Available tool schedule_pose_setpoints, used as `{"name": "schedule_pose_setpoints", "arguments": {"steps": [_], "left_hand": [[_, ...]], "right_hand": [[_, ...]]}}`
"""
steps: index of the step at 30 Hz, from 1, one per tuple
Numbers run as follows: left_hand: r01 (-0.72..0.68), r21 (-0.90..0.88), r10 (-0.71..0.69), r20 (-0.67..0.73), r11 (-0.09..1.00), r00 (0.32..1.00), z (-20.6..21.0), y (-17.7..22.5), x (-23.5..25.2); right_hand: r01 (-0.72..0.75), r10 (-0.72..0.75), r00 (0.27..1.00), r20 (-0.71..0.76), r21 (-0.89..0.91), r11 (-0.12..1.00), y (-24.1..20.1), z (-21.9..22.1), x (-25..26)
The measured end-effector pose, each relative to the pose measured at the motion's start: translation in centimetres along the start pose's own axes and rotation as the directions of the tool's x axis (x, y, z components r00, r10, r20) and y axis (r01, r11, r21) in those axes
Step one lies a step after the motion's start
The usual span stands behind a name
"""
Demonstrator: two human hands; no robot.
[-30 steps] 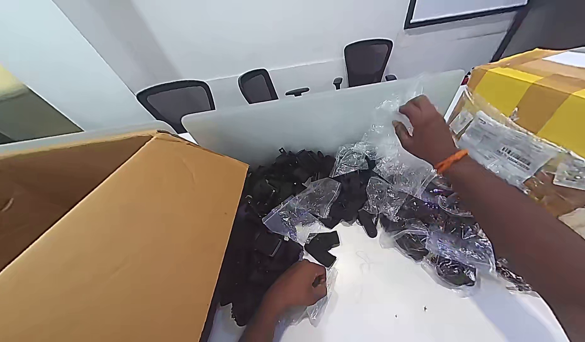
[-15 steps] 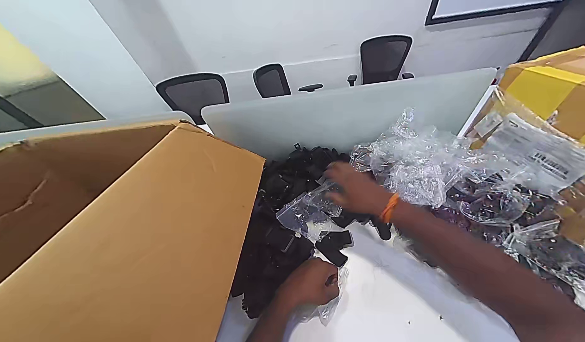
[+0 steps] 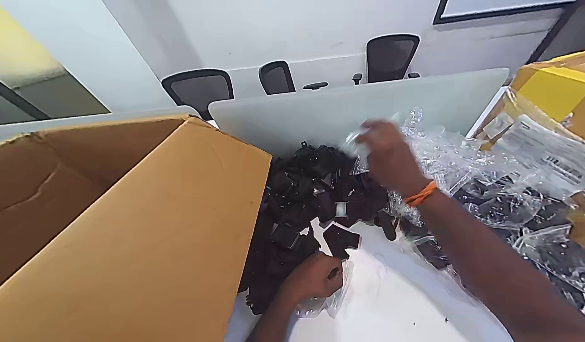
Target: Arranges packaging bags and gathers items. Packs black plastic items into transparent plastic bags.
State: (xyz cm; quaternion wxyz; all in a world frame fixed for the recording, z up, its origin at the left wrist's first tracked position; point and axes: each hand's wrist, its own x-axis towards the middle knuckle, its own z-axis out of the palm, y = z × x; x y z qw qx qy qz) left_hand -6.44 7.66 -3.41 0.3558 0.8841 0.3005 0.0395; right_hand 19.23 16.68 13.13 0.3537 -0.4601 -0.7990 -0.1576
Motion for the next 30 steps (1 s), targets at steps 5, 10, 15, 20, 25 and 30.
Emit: {"name": "schedule_pose_setpoints", "arguments": {"steps": [5,10,15,20,25,30], "left_hand": [[-0.083,-0.232,0.028,-0.233,0.969,0.972,0.4,-0.4,0.3],[-0.044,-0.411,0.045,-0.008,0.911,0.999,0.2,-0.5,0.1],[-0.011,-0.355,0.038,0.071,0.935,0.997,0.4,-0.6,0.3],[-0.036,-0.376,0.087,0.119,0.926,0.989,0.4,-0.9,0.0],[-0.047,-0.444,0.139,0.177,0.895,0.974,0.5,-0.8,-0.2],[-0.049,-0.428,0.135,0.173,0.903,0.976,0.3,-0.6,-0.1]], "right_hand": [[-0.389,0.423,0.901,0.092,-0.261,0.884,10.9,-4.1,-0.6],[-0.497,0.608,0.772,0.187,-0.418,0.760,10.8,-5.8,-2.6],[-0.228,0.241,0.942,0.232,-0.080,0.970,0.9,-3.4,-6.0],[-0.227,0.143,0.656,0.741,0.013,0.974,-6.7,3.6,-11.2],[-0.192,0.283,0.763,0.582,-0.214,0.958,-4.1,6.9,-12.0],[-0.153,0.401,0.653,0.643,-0.407,0.901,-2.1,7.7,-10.9]]}}
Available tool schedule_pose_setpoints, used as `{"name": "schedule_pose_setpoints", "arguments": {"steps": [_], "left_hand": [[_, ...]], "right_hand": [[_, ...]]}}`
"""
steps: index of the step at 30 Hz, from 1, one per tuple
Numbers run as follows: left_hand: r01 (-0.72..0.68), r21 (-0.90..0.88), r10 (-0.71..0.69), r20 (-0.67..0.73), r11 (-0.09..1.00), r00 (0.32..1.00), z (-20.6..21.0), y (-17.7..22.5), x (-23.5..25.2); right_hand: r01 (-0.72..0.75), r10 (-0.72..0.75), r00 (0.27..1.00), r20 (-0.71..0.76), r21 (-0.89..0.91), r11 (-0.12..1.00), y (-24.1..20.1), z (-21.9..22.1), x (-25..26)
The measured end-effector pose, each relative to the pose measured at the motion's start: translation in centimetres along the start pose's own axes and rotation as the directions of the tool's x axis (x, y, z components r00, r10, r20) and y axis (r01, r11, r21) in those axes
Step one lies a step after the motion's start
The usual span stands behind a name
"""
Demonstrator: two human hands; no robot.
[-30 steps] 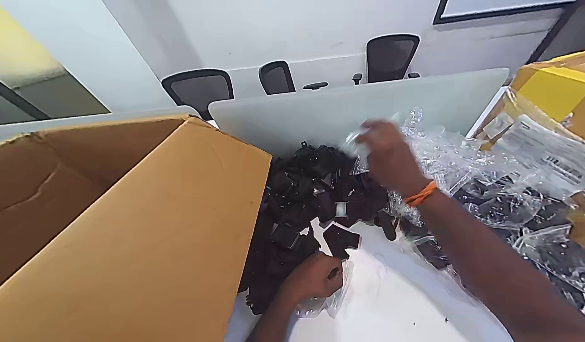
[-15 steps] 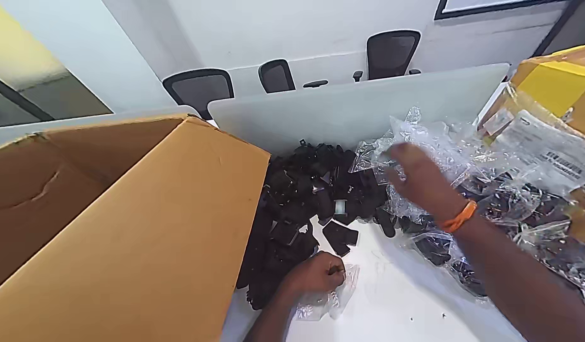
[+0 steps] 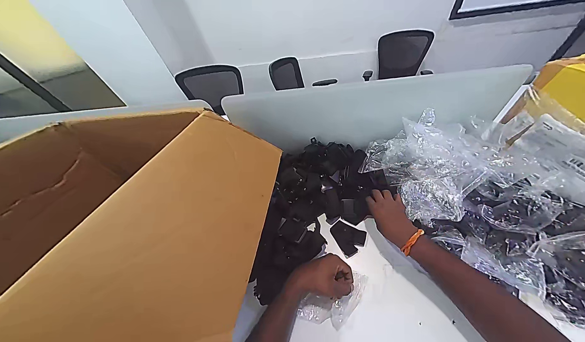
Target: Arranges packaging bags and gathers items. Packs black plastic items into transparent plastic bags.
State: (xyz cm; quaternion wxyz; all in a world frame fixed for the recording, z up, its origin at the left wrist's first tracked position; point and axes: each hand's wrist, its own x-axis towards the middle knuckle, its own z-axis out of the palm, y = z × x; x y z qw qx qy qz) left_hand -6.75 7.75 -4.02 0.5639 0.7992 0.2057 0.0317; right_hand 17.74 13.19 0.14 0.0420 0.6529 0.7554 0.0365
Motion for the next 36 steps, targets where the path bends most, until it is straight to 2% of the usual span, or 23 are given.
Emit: {"name": "schedule_pose_setpoints", "arguments": {"steps": [3,5,8,9,12,14,17,18,20,22,24,27,30,33,36], "left_hand": [[-0.005,0.037,0.006,-0.024,0.999,1.000,0.1,0.0,0.1],[-0.003,0.061,0.006,-0.041,0.998,0.999,0.2,-0.1,0.2],[-0.015,0.082,0.021,-0.075,0.997,0.997,0.2,0.0,0.5],[-0.017,0.080,0.024,-0.092,0.997,0.995,0.2,0.0,0.5],[-0.036,0.052,0.045,-0.180,0.998,0.983,0.3,0.0,0.5],[-0.078,0.066,0.093,-0.273,0.995,0.957,0.2,0.0,0.5],[-0.105,0.071,0.126,-0.467,0.992,0.875,0.3,0.0,0.6],[-0.121,0.061,0.135,-0.550,0.991,0.824,0.5,0.1,0.7],[-0.180,0.060,0.168,-0.716,0.982,0.678,1.0,0.3,1.2],[-0.261,0.061,0.198,-0.821,0.963,0.536,1.3,0.6,1.9],[-0.364,0.024,0.205,-0.859,0.931,0.469,1.4,1.0,2.2],[-0.481,-0.135,0.114,-0.884,0.866,0.453,2.1,2.1,2.5],[-0.456,-0.209,0.030,-0.886,0.865,0.463,2.5,2.5,2.4],[-0.390,-0.187,0.022,-0.881,0.902,0.472,2.8,2.9,2.2],[-0.376,-0.123,0.054,-0.902,0.919,0.427,3.2,3.0,2.4]], "right_hand": [[0.049,-0.052,0.998,0.038,0.076,0.996,0.1,-1.4,-0.2],[0.080,-0.068,0.995,-0.073,0.167,0.983,-0.1,-2.2,-0.3],[0.052,0.027,0.960,-0.279,0.271,0.961,-1.2,-1.9,1.9],[0.037,0.057,0.953,-0.298,0.302,0.953,-1.5,-1.6,3.1],[-0.002,0.078,0.970,-0.229,0.314,0.949,-1.9,-0.7,6.2],[0.024,0.078,0.956,-0.283,0.342,0.940,-1.5,-1.2,7.2],[0.129,0.123,0.913,-0.389,0.562,0.817,-0.3,-3.3,6.7],[0.150,0.149,0.911,-0.384,0.647,0.747,0.1,-4.3,6.1],[0.219,0.187,0.897,-0.401,0.770,0.599,0.8,-5.6,4.4],[0.308,0.181,0.877,-0.446,0.808,0.502,0.6,-5.8,1.8],[0.439,0.078,0.837,-0.541,0.750,0.494,-0.2,-4.6,-1.2],[0.647,-0.163,0.739,-0.654,0.621,0.443,-2.1,-1.0,-4.9],[0.718,-0.296,0.693,-0.657,0.592,0.366,-3.0,1.2,-6.9],[0.675,-0.275,0.737,-0.618,0.641,0.366,-2.5,1.8,-7.7],[0.541,-0.156,0.835,-0.528,0.734,0.410,-2.0,2.0,-8.9]]}}
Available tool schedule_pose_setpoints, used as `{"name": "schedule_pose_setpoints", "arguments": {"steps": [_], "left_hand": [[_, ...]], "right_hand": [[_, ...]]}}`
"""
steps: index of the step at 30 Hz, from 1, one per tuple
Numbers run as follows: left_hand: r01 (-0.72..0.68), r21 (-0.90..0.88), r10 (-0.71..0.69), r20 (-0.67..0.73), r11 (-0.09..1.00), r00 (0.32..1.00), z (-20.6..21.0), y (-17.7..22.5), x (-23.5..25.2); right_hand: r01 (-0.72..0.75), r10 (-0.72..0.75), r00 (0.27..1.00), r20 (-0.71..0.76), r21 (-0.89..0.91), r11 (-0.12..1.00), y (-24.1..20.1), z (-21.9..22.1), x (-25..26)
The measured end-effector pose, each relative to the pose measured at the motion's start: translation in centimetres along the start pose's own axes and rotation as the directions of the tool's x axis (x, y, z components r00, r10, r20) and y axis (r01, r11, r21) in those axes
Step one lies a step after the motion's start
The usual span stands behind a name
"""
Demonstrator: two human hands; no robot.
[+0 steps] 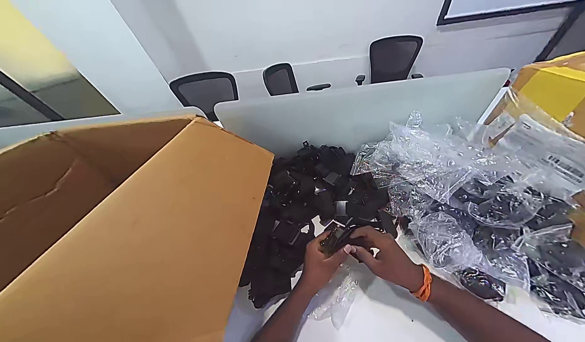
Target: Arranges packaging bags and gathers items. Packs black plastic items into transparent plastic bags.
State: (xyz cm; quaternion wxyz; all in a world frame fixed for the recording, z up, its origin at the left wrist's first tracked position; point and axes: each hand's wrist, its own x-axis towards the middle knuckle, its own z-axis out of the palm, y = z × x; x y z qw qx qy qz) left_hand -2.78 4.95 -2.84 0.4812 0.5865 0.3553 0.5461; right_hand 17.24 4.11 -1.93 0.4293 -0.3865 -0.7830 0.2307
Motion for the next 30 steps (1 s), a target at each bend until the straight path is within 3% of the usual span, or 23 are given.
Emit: {"name": "schedule_pose_setpoints", "arguments": {"steps": [4,6,10,17,21,24,28,30], "left_hand": [[-0.037,0.034,0.039,-0.059,0.999,0.998,0.0,-0.5,0.1],[-0.025,0.043,0.027,-0.059,0.999,0.998,-0.1,-0.8,0.1],[0.039,0.074,-0.037,-0.028,0.996,0.999,0.2,-0.9,-0.1],[0.046,0.217,-0.030,-0.077,0.975,0.997,0.9,-2.6,-0.4],[0.051,0.170,-0.044,-0.046,0.984,0.998,1.4,-2.7,-0.5],[0.029,0.081,-0.030,0.006,0.996,1.000,1.0,-2.3,-0.4],[-0.001,-0.050,0.008,0.139,0.999,0.990,0.8,-2.2,-0.9],[0.046,-0.120,-0.031,0.122,0.992,0.992,1.1,-2.1,-1.0]], "right_hand": [[0.011,-0.073,0.944,-0.322,-0.189,0.982,1.3,-0.8,-1.7],[-0.029,-0.029,0.930,-0.365,-0.151,0.988,2.0,-1.5,-2.3],[-0.105,0.138,0.951,-0.278,0.131,0.986,3.0,-1.7,-2.7],[0.072,-0.019,0.964,-0.266,0.192,0.979,3.0,0.9,-3.7],[0.070,-0.055,0.985,-0.165,0.087,0.994,1.9,1.9,-4.0],[0.121,-0.128,0.989,-0.078,-0.095,0.988,1.9,1.8,-3.9],[0.181,-0.203,0.979,-0.032,-0.332,0.926,2.2,1.4,-3.3],[0.213,-0.217,0.976,0.032,-0.383,0.899,2.3,1.1,-3.2]]}}
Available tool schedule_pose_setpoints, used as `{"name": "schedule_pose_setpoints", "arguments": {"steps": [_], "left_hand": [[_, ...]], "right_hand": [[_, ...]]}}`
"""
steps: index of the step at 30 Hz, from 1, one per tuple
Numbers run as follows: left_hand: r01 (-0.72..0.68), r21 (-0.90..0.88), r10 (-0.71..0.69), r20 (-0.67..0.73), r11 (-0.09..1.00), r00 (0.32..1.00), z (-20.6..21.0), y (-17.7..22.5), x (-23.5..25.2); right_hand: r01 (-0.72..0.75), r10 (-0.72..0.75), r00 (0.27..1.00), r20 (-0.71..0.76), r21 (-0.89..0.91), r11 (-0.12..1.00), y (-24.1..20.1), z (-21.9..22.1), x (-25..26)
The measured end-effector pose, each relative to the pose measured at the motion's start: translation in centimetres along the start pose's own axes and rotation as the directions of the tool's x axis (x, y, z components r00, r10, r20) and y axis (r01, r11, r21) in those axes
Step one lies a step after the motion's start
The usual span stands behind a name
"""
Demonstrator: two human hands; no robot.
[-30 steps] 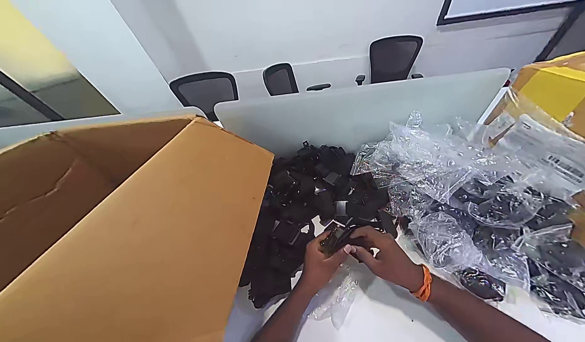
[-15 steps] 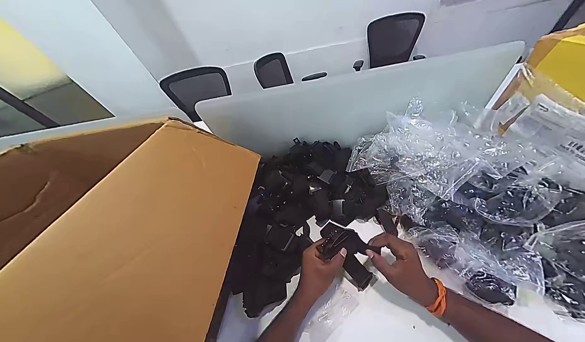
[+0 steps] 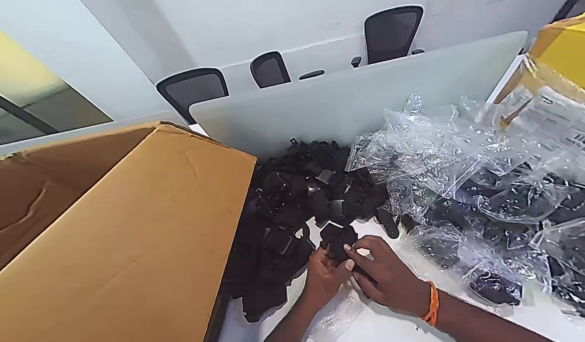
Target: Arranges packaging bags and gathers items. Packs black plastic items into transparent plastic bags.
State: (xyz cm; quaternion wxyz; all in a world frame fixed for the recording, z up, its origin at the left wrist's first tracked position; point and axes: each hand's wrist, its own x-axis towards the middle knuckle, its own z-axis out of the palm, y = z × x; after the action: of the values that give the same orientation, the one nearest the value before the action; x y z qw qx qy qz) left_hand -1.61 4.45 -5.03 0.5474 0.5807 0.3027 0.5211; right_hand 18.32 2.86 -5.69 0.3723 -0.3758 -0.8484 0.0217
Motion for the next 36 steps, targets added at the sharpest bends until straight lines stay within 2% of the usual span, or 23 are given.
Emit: {"name": "schedule_pose_setpoints", "arguments": {"steps": [3,6,10,12,14,17,21,25,29,33,36], "left_hand": [[0.033,0.048,-0.028,-0.107,0.998,0.994,-0.3,-0.3,0.5],[0.005,0.055,0.004,-0.162,0.998,0.987,-1.2,-0.4,1.1],[-0.018,0.020,0.021,-0.175,1.000,0.984,-1.4,-0.4,1.3],[-0.008,0.039,0.014,-0.138,0.999,0.990,-1.2,-0.6,1.2],[-0.037,0.132,0.047,-0.073,0.991,0.996,-1.0,-0.8,0.9],[-0.168,0.322,0.151,0.077,0.932,0.986,-1.2,-1.4,0.7],[-0.317,0.503,0.229,0.231,0.804,0.946,-1.2,-1.3,0.5],[-0.408,0.559,0.269,0.317,0.722,0.909,-1.6,-1.0,0.6],[-0.411,0.580,0.211,0.382,0.703,0.900,-2.0,-0.5,0.9],[-0.434,0.584,0.156,0.464,0.686,0.872,-2.8,-0.4,1.2],[-0.397,0.687,0.078,0.447,0.608,0.891,-3.5,0.3,1.4]], "right_hand": [[0.022,-0.027,0.995,0.100,0.048,0.999,0.5,-0.9,-0.1],[0.052,-0.058,0.997,0.057,0.088,0.995,1.2,-1.6,-0.5],[0.117,-0.116,0.990,0.075,-0.008,0.993,1.2,-1.3,-0.7],[0.170,-0.164,0.982,0.092,-0.060,0.984,1.0,-1.0,-0.7],[0.222,-0.210,0.972,0.107,-0.112,0.969,0.9,-1.1,-0.7],[0.245,-0.243,0.970,0.031,-0.109,0.963,1.2,-1.5,-0.7],[0.117,-0.130,0.974,-0.185,-0.075,0.990,1.7,-1.2,-0.9],[0.006,-0.027,0.964,-0.263,-0.080,0.997,1.5,-1.1,-1.0],[-0.008,0.028,0.983,-0.184,0.111,0.994,1.6,-1.1,-0.8],[-0.066,0.079,0.995,-0.058,0.200,0.978,1.3,-1.1,-0.9],[-0.074,0.100,0.991,-0.090,0.259,0.963,1.5,-0.9,-1.0]]}}
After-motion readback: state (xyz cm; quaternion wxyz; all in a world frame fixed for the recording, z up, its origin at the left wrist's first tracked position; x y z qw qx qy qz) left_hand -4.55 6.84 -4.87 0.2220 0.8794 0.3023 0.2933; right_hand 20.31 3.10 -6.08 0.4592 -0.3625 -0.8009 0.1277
